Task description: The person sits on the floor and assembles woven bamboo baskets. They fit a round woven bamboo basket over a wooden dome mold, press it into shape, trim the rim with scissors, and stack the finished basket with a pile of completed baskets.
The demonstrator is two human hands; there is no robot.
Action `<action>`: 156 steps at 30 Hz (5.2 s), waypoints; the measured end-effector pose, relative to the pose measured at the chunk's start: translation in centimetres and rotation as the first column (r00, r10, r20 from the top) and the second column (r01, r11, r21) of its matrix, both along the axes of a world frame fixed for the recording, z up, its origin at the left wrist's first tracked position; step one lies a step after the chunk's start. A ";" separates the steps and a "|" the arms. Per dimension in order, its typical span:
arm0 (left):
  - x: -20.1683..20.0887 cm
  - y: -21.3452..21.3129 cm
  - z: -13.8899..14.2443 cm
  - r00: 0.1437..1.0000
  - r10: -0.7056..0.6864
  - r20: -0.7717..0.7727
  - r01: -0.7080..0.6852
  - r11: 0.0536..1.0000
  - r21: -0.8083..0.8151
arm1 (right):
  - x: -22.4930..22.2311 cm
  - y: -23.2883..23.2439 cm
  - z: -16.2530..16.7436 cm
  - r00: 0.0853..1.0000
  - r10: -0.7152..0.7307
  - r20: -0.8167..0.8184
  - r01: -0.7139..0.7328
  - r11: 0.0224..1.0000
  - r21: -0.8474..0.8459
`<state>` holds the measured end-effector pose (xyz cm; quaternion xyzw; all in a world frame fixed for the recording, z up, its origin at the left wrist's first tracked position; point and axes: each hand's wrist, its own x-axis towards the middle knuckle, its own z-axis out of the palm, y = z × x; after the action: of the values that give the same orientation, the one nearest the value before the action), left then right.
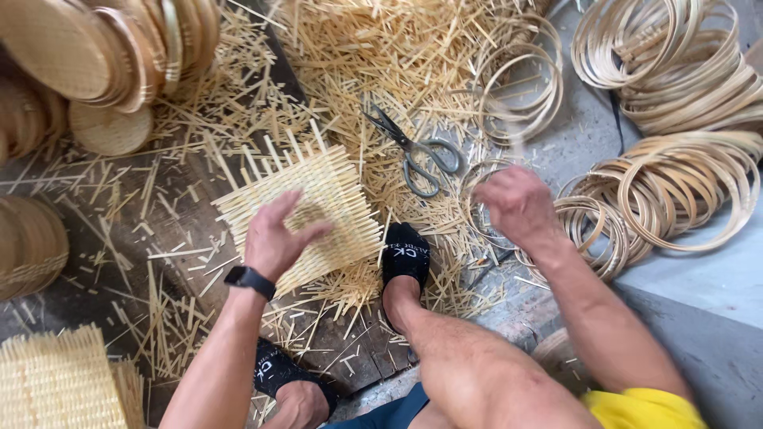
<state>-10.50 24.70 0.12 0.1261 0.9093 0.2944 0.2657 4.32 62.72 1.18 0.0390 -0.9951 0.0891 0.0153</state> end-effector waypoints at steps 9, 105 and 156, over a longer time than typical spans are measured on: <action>-0.5 -0.7 3.3 0.638 0.066 0.767 -0.768 0.114 0.630 | -7.7 -9.9 15.4 0.792 0.606 -0.077 -0.605 0.760 -0.238; -0.2 -8.8 -8.2 0.646 0.762 0.047 -0.756 0.631 0.172 | -13.2 -19.6 -10.9 0.894 -0.353 0.276 0.448 0.692 -0.566; -6.4 -4.7 -10.4 0.821 0.153 -0.550 -0.027 0.973 0.229 | -10.8 -29.1 -8.2 0.803 0.399 0.444 -0.526 0.824 0.212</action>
<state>-16.87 20.04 -10.27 0.1915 0.9155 0.3511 -0.0438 -6.52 33.59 -7.02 0.2679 -0.9384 -0.0689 -0.2069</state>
